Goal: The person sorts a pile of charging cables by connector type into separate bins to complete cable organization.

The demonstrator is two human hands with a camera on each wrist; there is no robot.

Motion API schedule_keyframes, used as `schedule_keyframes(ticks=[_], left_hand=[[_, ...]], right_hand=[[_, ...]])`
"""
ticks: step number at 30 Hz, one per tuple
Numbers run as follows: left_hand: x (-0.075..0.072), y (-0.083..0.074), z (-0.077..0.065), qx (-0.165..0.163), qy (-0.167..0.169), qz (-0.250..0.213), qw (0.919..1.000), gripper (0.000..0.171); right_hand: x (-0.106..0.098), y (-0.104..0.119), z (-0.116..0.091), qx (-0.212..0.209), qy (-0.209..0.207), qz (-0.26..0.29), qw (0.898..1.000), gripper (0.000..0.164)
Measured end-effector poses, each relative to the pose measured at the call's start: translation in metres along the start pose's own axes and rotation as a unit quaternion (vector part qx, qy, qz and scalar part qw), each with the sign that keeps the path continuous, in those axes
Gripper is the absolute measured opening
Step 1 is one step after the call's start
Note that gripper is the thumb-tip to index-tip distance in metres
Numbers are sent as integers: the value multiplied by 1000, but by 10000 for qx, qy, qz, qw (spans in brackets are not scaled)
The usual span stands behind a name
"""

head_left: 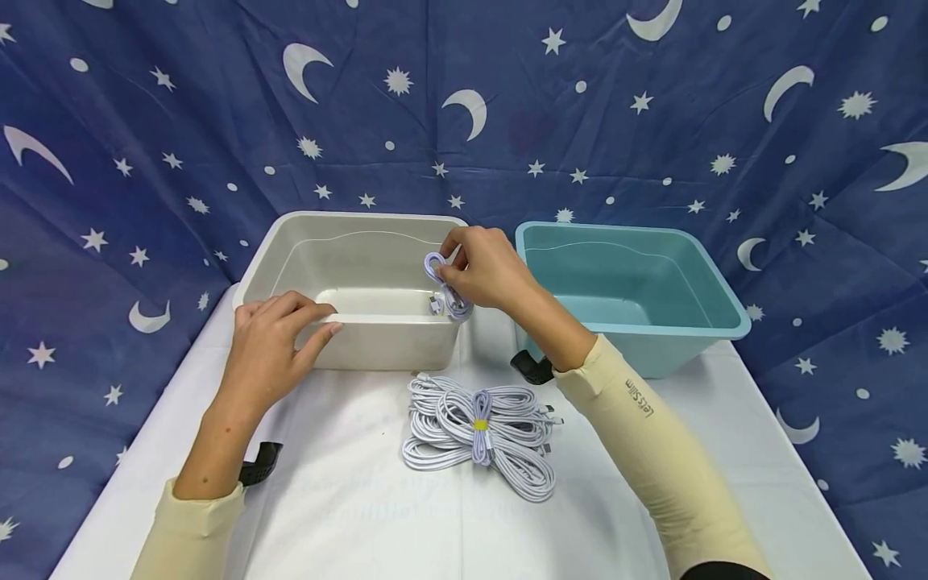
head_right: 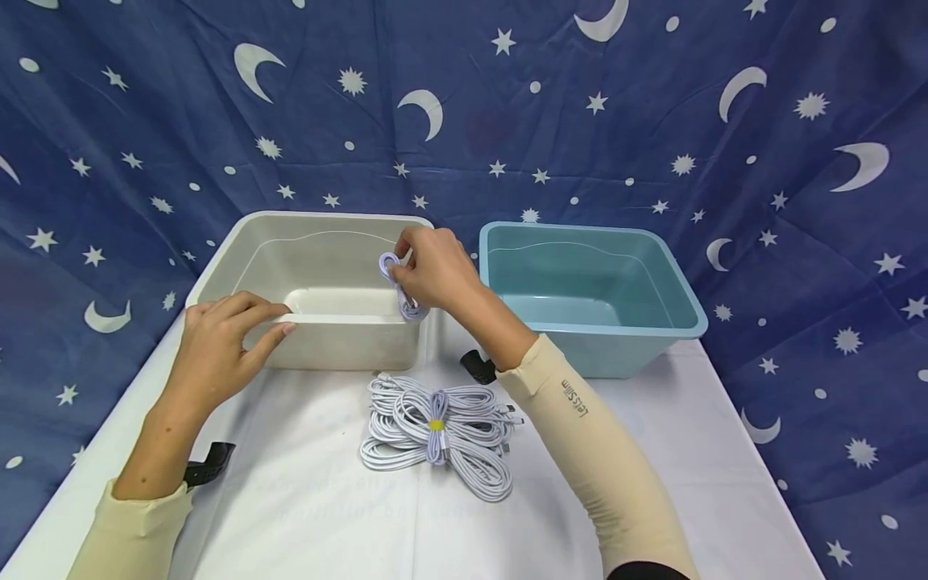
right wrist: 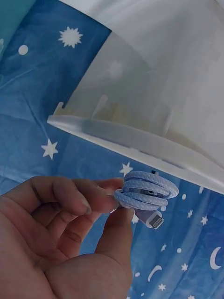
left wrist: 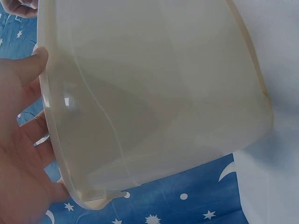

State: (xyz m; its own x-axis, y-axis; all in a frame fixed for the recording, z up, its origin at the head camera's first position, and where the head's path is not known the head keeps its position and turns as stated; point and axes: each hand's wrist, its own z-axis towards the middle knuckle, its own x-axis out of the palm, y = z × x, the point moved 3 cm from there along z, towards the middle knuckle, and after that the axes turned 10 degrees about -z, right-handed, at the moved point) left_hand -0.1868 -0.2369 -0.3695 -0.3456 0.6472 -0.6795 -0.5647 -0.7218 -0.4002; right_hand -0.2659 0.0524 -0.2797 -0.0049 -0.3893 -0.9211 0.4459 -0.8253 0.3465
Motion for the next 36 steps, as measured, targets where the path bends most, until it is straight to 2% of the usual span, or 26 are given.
schedule_keyframes(ticks=[6, 12, 18, 23, 30, 36], left_hand=[[-1, -1, 0, -11, 0, 15, 10000, 21], [-1, -1, 0, 1, 15, 24, 10000, 21], [-1, -1, 1, 11, 29, 7, 10000, 21], [0, -1, 1, 28, 23, 18, 10000, 21], [0, -1, 1, 36, 19, 41, 10000, 22], [0, -1, 0, 31, 18, 22, 10000, 21]], right_hand=[[5, -3, 11, 166, -47, 22, 9998, 19], [2, -4, 4, -106, -385, -11, 9992, 18], [0, -3, -16, -380, -688, -11, 9969, 14], [-2, -1, -37, -440, -833, 156, 9954, 13], [2, -8, -73, -229, -933, 651, 9932, 14], [13, -14, -96, -39, -985, 872, 9913, 13]])
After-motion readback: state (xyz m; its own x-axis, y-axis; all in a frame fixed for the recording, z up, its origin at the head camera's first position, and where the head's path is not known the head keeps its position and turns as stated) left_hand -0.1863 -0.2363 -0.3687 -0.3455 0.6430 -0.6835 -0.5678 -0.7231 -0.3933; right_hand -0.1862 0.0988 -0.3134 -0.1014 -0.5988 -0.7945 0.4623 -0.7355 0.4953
